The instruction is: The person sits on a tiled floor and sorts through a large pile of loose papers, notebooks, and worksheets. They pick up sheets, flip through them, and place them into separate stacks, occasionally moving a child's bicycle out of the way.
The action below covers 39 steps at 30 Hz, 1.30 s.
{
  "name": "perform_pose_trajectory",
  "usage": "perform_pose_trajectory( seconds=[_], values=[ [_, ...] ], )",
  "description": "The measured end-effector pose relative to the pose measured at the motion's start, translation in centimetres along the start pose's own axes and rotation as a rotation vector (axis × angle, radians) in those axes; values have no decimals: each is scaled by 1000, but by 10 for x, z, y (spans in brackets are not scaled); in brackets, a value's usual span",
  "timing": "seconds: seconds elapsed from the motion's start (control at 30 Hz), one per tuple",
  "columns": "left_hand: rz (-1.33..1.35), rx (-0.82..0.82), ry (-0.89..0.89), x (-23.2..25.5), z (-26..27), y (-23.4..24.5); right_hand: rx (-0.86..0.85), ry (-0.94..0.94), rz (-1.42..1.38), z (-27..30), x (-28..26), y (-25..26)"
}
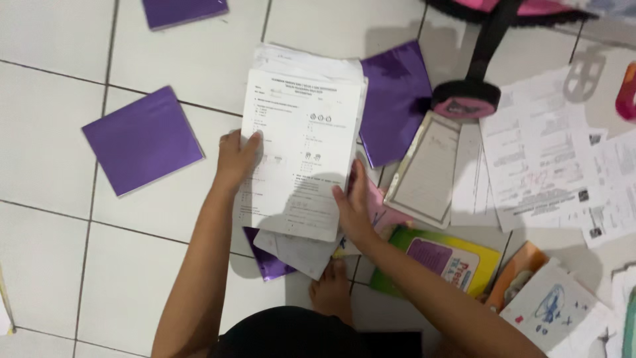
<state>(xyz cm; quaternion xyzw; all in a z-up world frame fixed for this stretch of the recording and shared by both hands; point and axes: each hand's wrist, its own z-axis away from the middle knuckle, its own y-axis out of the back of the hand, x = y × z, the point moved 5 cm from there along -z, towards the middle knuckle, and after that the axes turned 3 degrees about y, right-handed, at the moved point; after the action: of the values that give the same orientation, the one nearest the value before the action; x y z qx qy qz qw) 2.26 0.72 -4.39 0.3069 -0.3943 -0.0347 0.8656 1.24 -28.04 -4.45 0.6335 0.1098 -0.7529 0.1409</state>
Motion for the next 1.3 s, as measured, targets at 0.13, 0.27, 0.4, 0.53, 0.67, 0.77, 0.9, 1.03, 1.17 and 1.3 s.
perform_pose_trajectory(
  seconds=[0.13, 0.27, 0.4, 0.53, 0.67, 0.77, 0.9, 1.03, 1.17, 1.3],
  values=[
    [-67, -81, 15, 12, -7, -10, -52, -122, 8, 0, 18, -15],
    [-198, -98, 99, 17, -12, -9, -117, -96, 43, -3, 8, -16],
    [-372, -108, -12, 30, -12, -13, -117, 50, 415, -8, -17, 15],
    [-173, 88, -51, 38, 8, 4, 17, 225, 1077, -10, -52, 87],
    [-243, 349, -563, 72, 49, 11, 148, -66, 1176, -3, -48, 113],
    [-83, 218, -856, 94, 92, -25, 162, 131, 1165, -2, -55, 107],
    [-658, -746, -922, 76, 182, -164, 205, 75, 1216, -7, -53, 122],
    [-646, -289, -1227, 43, 222, -185, 191, -105, 1210, -12, -45, 142],
    [-736, -186, -1289, 7, 226, -210, 149, -151, 1327, -8, -35, 161],
    [-769, -72, -1289, -9, 231, -228, 159, -98, 1412, -4, -24, 186]
  ],
)
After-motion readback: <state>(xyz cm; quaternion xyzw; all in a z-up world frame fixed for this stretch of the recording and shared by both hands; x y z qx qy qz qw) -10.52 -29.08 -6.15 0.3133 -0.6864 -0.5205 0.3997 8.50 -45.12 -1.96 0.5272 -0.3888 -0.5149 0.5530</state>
